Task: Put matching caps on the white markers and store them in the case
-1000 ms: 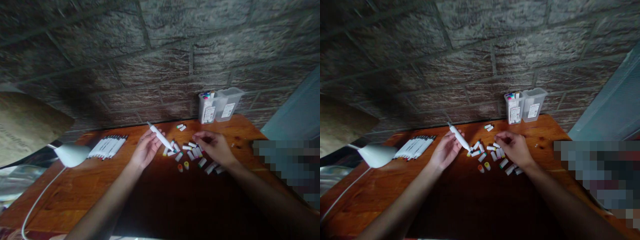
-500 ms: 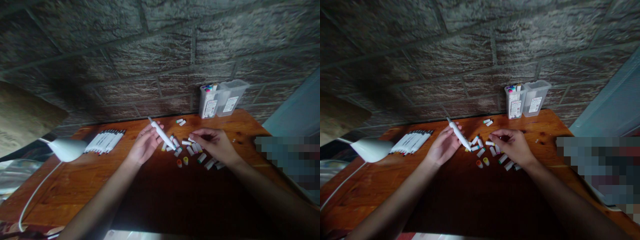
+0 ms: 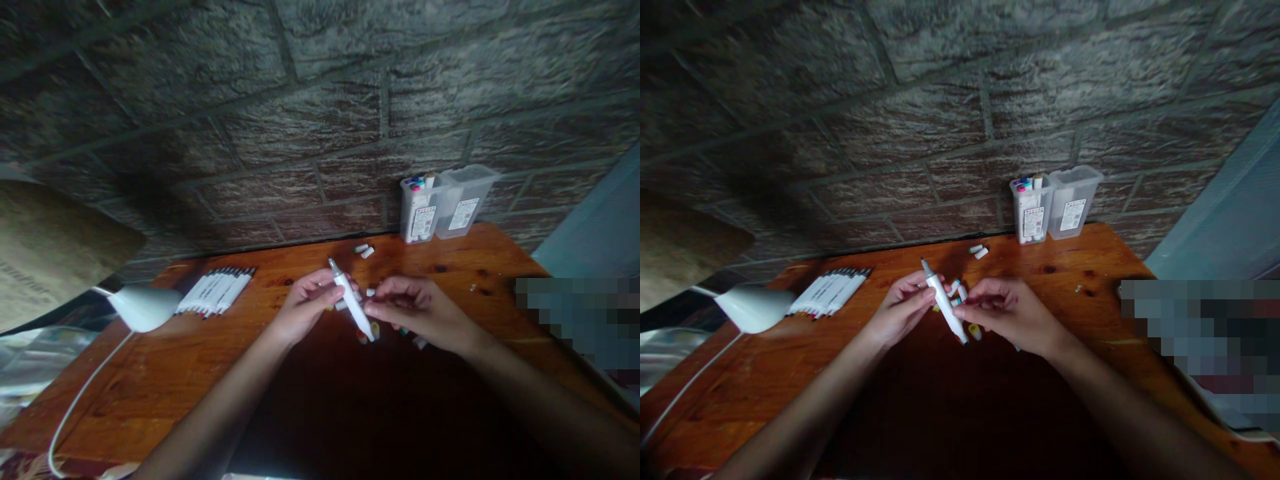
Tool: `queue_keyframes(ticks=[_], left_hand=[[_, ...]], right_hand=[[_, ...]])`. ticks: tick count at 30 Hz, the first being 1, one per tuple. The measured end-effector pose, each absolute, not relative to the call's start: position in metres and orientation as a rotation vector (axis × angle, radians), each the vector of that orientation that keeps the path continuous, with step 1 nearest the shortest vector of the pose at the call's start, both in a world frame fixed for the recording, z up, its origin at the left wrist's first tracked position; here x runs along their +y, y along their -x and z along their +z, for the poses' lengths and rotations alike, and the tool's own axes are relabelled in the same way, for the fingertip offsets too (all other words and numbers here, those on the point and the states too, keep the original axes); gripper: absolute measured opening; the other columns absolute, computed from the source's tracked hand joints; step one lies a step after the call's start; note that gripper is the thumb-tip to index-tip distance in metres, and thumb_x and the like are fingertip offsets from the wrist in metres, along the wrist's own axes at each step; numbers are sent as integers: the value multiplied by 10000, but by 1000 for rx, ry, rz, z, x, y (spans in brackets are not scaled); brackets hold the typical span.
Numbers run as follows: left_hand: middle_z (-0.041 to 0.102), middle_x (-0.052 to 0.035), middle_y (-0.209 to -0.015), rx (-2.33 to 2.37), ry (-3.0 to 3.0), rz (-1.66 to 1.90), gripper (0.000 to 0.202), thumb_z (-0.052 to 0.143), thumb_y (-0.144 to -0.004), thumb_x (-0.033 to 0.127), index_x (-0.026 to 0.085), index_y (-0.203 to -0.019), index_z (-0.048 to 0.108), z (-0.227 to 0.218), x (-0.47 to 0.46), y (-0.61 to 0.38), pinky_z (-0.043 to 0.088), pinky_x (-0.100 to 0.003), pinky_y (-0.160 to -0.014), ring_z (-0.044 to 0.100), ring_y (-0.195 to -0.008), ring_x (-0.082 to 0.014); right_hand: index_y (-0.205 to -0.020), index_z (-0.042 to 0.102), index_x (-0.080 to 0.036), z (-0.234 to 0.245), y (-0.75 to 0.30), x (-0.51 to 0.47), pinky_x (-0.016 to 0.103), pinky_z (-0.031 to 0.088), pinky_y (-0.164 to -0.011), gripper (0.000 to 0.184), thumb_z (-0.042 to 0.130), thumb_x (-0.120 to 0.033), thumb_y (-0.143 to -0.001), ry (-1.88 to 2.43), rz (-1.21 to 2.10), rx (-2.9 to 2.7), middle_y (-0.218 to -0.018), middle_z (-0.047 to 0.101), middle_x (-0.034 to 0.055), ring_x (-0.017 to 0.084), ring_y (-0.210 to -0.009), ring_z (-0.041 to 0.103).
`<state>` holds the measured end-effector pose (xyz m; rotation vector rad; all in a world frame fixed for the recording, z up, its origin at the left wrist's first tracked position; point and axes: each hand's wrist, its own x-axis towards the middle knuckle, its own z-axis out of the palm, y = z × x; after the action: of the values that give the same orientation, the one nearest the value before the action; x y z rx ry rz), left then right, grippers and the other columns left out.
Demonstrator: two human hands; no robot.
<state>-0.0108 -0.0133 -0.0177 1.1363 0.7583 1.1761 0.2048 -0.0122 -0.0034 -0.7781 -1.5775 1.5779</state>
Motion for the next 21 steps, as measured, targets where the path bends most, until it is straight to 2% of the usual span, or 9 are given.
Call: queue_keyframes(ticks=[6,10,12,15,18,21], left_hand=[[772,-58,-960,751,-1250,1116,202,796,-786,280,189,-965,769,-25,-14,12,512,-265,-853,699,-889,-170],[762,-70,-1010,909,-1363,1068,276,754,-819,345,206,-1058,762,-21,-12,15,506,-290,-835,687,-905,-198],[757,-73,-992,1106,-1534,1104,290,740,-826,352,214,-1079,761,-21,-7,18,494,-304,-836,672,-884,-206],[743,-73,-974,1325,-1813,1166,223,766,-789,315,238,-998,783,-27,3,18,449,-339,-932,640,-931,-237],[737,-76,-992,1356,-1968,1119,158,754,-788,300,255,-936,787,-36,11,14,385,-391,-1036,621,-984,-261],[737,-78,-996,1411,-2152,995,168,674,-849,322,247,-961,774,-39,13,10,391,-409,-1027,624,-976,-258]], right_hand=[[-719,553,-195,-5,-199,-20,212,468,-588,273,815,-272,-732,743,1676,-1519,-702,651,-39,95,-629,599],[-795,603,-198,-3,-204,-16,215,488,-613,226,816,-242,-734,722,1749,-1447,-781,697,-22,101,-669,631],[-886,659,-204,-2,-209,-10,200,479,-585,220,818,-248,-741,717,1738,-1383,-836,715,-6,93,-671,628],[-1007,699,-207,-4,-215,-1,175,411,-479,306,827,-282,-739,732,1687,-1249,-822,709,-1,71,-593,579],[-1023,711,-199,-10,-216,5,163,340,-420,341,840,-293,-721,750,1668,-1171,-751,683,-26,43,-511,500],[-999,720,-201,-14,-213,6,159,311,-407,342,853,-302,-700,735,1673,-1169,-718,682,-41,27,-477,462]])
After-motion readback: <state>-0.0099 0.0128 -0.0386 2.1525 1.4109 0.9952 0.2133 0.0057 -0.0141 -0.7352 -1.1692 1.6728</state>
